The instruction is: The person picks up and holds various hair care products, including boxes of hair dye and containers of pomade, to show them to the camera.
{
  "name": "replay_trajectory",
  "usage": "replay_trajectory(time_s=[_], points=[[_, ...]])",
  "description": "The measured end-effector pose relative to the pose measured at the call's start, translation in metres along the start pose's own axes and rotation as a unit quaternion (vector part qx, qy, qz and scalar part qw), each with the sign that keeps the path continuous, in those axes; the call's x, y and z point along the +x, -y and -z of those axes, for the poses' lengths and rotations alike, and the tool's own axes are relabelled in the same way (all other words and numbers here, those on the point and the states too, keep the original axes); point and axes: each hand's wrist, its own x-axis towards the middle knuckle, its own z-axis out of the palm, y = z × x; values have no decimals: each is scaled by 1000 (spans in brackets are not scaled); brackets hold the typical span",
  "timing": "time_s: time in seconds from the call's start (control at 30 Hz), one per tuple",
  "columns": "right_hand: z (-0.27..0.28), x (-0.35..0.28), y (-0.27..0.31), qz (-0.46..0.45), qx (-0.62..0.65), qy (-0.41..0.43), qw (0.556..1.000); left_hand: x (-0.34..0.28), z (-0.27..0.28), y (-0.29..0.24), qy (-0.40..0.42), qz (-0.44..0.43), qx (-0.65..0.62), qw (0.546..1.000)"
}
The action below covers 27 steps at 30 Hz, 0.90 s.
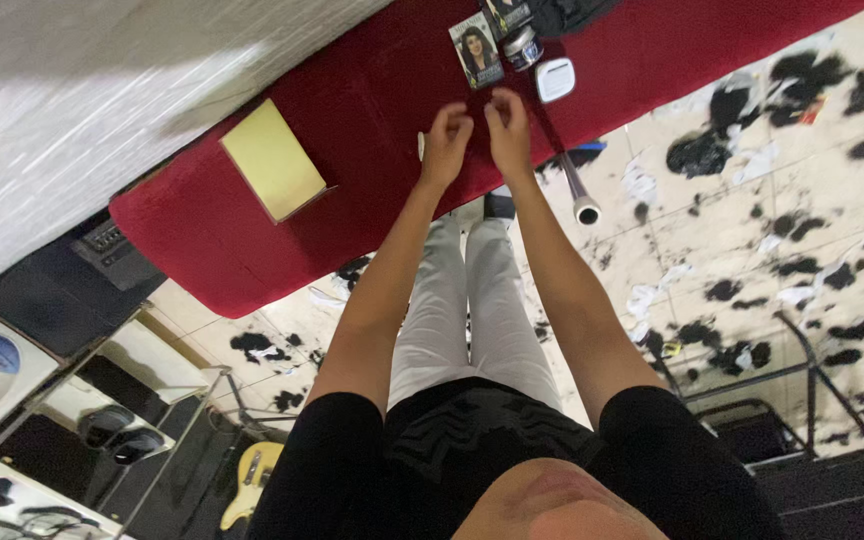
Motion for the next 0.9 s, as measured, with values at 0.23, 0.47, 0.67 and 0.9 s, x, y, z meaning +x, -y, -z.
replay_trajectory(time_s=[0.23, 0.47, 0.67, 0.9], points=[[-8, 37, -28, 66, -112, -61, 990, 53, -9, -2, -51, 19, -35, 998], [-7, 49, -39, 70, -192, -52, 977, 64, -12, -3, 31, 60, -33, 997], [-13, 31, -34, -20, -4, -72, 997, 34, -16, -8, 42, 9, -111, 993], [-8, -11, 22, -78, 148, -30, 985, -8, 18, -47, 20, 65, -226, 972]])
